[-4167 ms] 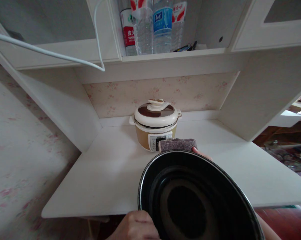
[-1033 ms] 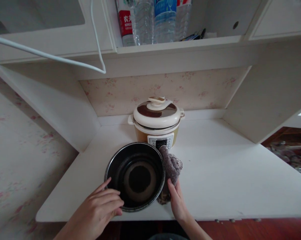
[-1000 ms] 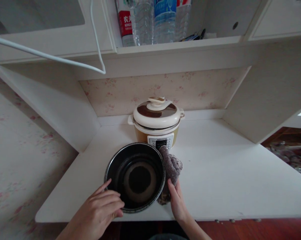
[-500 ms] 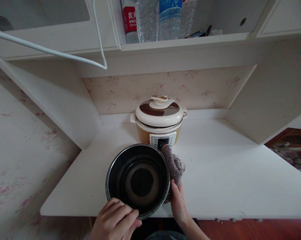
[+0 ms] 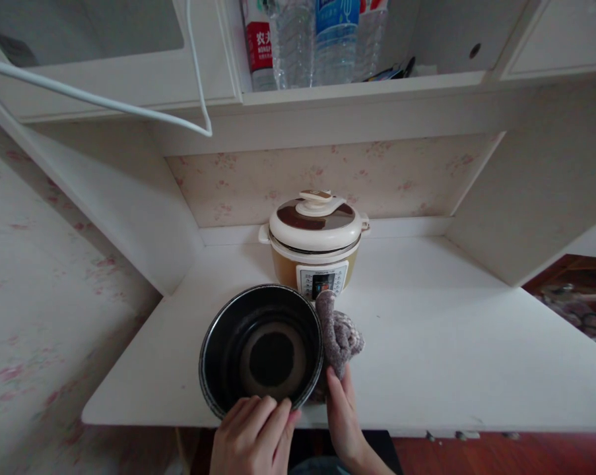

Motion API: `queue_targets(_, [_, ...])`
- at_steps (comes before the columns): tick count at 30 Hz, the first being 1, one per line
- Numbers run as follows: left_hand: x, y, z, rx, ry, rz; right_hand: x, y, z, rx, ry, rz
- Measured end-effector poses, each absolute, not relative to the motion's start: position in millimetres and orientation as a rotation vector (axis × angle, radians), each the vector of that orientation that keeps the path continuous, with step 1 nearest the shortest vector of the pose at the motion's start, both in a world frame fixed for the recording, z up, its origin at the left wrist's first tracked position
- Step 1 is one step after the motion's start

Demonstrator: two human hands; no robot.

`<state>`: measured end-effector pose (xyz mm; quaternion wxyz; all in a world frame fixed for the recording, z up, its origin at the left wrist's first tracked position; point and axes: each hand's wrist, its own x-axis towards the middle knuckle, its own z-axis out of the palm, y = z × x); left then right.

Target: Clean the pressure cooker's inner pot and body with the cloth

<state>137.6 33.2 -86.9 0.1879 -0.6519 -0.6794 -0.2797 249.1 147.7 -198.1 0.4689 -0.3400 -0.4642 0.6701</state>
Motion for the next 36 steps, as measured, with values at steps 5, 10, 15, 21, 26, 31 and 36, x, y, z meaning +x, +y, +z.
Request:
queue_targets(5, [144.8,46.1,-90.2,-1.707,-1.999,-0.74,251.0,138.6,-198.8,-0.974,-1.096,1.769])
queue_targets(10, [145.9,52.5,-86.5,-1.689,-1.994,-0.766,251.8,146.4,-191.5,-1.005,-1.093,1.781])
queue_targets(15, [114.3,26.3,-68.8,-1.925,-1.969,-0.694,251.3,154.0,-185.3,-0.977,-1.107,1.774])
queue_targets(21, [41.7,-16.3,-67.6,-1.958,-1.963,-0.303,251.9,152.8,-184.6,-1.032,-1.122,1.75])
queue_targets(26, [14.6,-19.8,-76.9,-2.086,-1.872,-0.214,250.6,148.3,-181.0,-0.973,-1.161,1.766])
queue_targets(31, [19.5,-20.2,-79.2,-2.094,-1.801,-0.138,249.6,142.2,-188.1,-1.028,-1.133,1.771])
queue_targets(36, [34.1,-21.3,-90.3,-2.014,-1.84,-0.232,247.5,133.5,-192.5,-1.048,-1.114,1.776])
